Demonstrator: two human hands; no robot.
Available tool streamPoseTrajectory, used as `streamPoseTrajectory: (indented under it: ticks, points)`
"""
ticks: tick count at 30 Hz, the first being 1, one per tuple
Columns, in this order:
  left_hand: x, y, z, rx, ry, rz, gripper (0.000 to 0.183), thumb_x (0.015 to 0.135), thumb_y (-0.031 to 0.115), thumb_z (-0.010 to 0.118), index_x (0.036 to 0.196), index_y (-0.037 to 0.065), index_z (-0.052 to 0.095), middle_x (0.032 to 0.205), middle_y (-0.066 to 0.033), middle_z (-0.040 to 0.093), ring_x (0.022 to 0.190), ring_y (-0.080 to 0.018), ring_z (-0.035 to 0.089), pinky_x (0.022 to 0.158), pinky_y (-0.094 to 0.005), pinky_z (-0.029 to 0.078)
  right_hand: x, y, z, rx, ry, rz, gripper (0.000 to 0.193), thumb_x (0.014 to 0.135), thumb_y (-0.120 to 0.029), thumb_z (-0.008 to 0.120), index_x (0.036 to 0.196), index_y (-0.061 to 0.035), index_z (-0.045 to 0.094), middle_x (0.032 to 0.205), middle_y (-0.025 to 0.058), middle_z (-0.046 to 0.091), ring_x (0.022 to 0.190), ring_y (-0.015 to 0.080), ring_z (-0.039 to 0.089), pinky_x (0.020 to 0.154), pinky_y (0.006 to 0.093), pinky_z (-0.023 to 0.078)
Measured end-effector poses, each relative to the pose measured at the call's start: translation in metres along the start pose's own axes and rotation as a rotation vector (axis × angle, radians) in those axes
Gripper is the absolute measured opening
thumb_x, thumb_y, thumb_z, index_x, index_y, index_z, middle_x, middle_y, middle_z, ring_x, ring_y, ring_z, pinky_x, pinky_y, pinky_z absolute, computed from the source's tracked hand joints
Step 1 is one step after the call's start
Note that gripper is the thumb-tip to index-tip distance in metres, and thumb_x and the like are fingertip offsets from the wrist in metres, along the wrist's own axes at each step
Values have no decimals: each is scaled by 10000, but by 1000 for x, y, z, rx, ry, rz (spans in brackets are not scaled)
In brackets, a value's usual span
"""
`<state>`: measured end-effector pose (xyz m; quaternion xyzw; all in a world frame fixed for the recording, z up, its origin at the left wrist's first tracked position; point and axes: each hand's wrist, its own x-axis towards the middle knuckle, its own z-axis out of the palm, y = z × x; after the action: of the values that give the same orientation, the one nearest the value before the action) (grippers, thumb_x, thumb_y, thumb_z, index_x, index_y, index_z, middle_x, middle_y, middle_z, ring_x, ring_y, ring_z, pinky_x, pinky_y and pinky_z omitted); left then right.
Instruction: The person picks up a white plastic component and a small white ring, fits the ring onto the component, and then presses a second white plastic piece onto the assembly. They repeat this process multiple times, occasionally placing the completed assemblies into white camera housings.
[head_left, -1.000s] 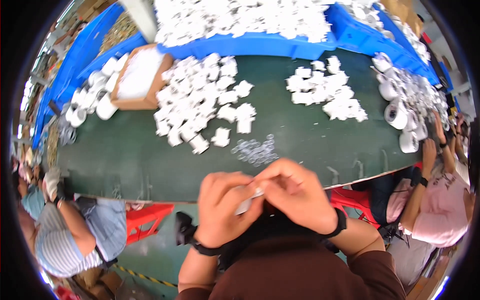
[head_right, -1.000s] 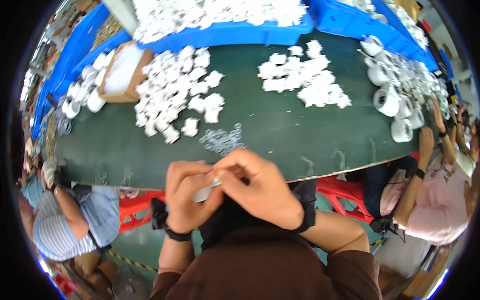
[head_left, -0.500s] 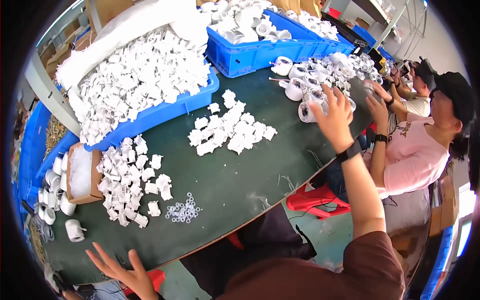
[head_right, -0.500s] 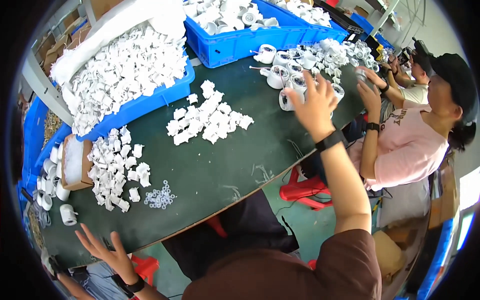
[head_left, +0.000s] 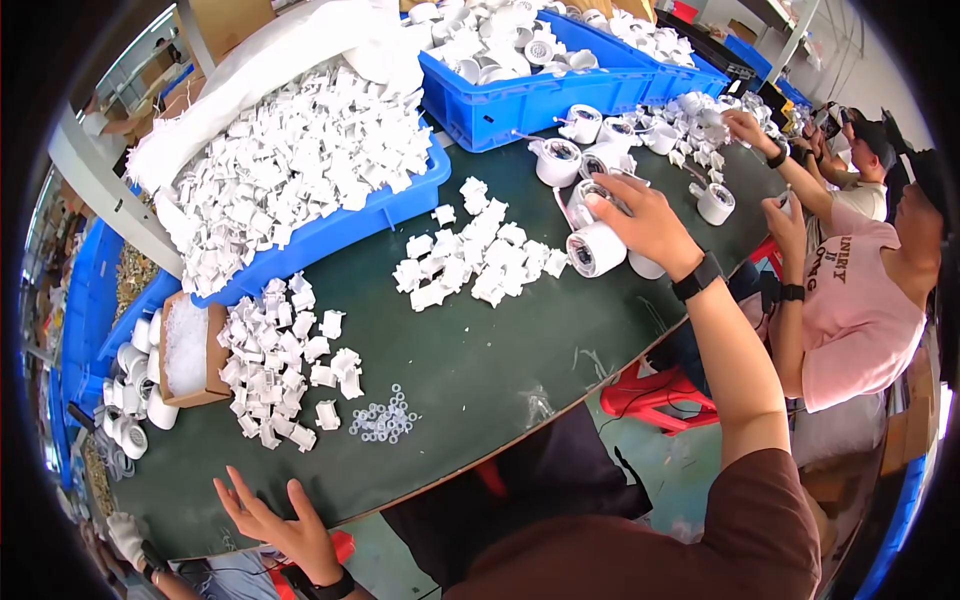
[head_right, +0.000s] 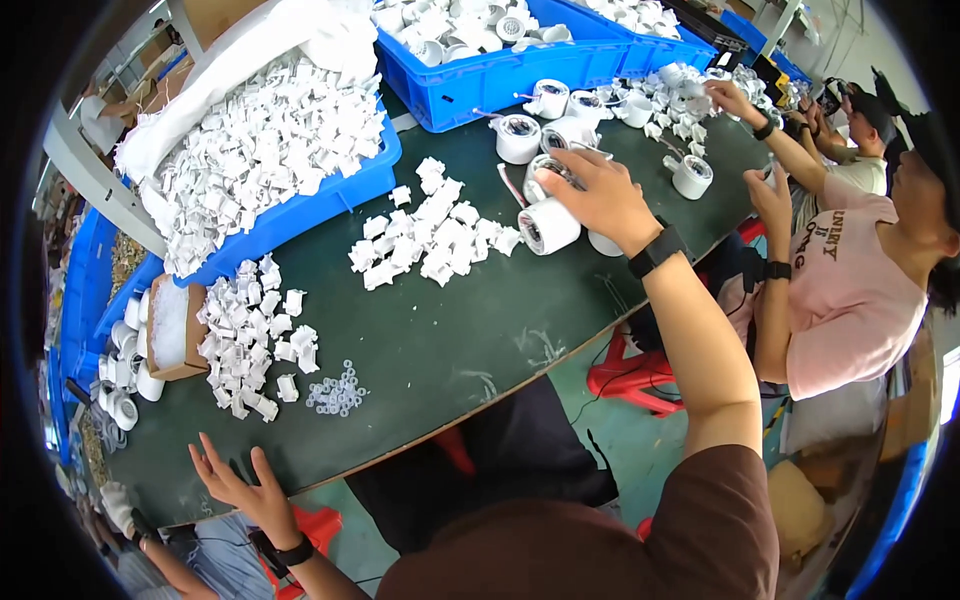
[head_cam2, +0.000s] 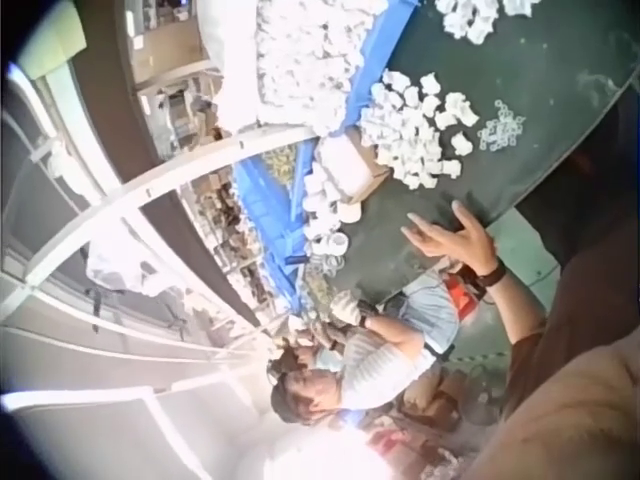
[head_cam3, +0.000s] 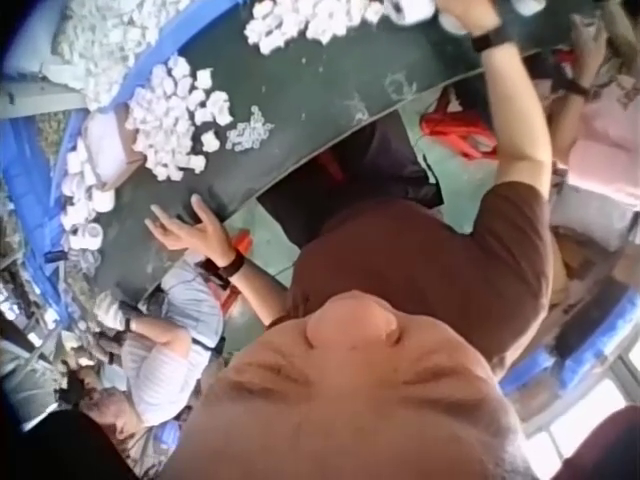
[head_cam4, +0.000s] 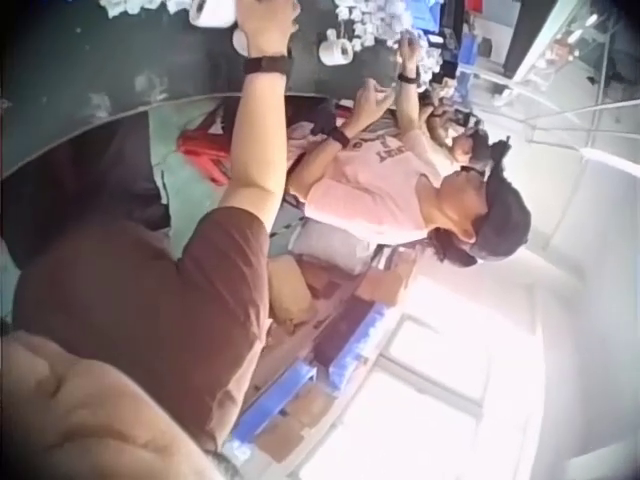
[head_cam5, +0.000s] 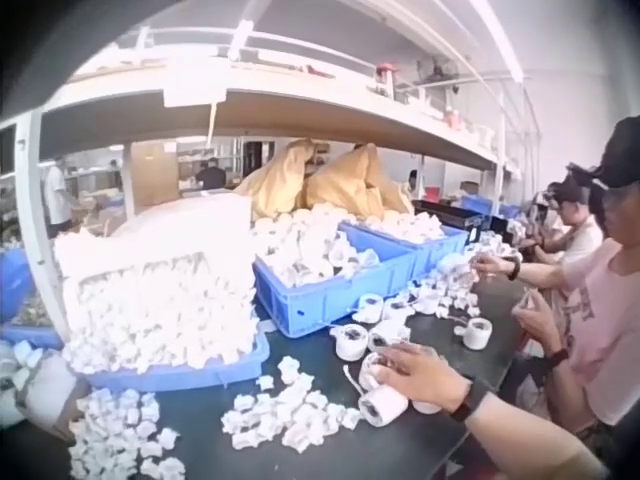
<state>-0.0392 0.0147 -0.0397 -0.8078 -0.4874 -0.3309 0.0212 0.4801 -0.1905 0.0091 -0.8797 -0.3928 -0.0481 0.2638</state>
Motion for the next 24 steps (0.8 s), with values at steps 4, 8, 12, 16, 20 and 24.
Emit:
streamPoseTrajectory:
  ticks: [4, 8, 12, 16, 20, 24]
  points:
    - [0, -3, -1, -12, -4, 19, 686, 977, 351, 649, 1555, 71, 405, 1623, -228, 268, 1450, -409, 289, 1151, -528, 274, -16, -27, -2, -149, 78, -7, 491, 960, -437, 658, 1357, -148, 646, 1421, 178, 588, 1335, 397, 513, 1115, 447, 404]
    - [-3, -2, -3, -13, -27, 11, 682, 977, 348, 649, 1549, 61, 411, 1623, -225, 267, 1450, -400, 281, 1154, -522, 268, -52, -82, -22, -389, 121, -134, 469, 906, -405, 723, 1298, -156, 654, 1146, 106, 643, 1126, 329, 534, 995, 457, 390]
    - [-3, -4, -4, -25, -28, 36, 646, 973, 317, 654, 1515, 36, 443, 1615, -227, 277, 1446, -388, 288, 1150, -514, 271, -73, -81, -8, -368, 29, -286, 508, 862, -341, 762, 1317, -152, 636, 1089, 81, 627, 1097, 302, 517, 990, 446, 358]
    - [-7, 2, -11, -94, 4, 55, 527, 976, 213, 644, 1445, 25, 496, 1577, -197, 371, 1430, -371, 327, 1149, -503, 273, -76, -82, -6, -241, 136, -245, 541, 803, -230, 798, 1305, -129, 623, 1157, 72, 651, 1113, 291, 534, 1024, 416, 348]
    - [-21, 24, -26, -314, -64, 59, 355, 935, 123, 651, 1262, -9, 604, 1322, -216, 573, 1248, -365, 506, 1054, -466, 386, -89, -113, -20, 309, 41, -79, 559, 863, -98, 773, 1364, -40, 531, 1270, 102, 603, 1246, 205, 524, 1041, 376, 428]
    - [-18, 86, -28, -784, -346, 25, 304, 890, 82, 639, 1181, 14, 693, 1169, -172, 660, 1104, -327, 592, 987, -405, 458, -131, -165, 7, 1098, -471, -11, 686, 893, -52, 740, 1470, -16, 370, 1385, 88, 512, 1302, 210, 518, 1128, 369, 380]
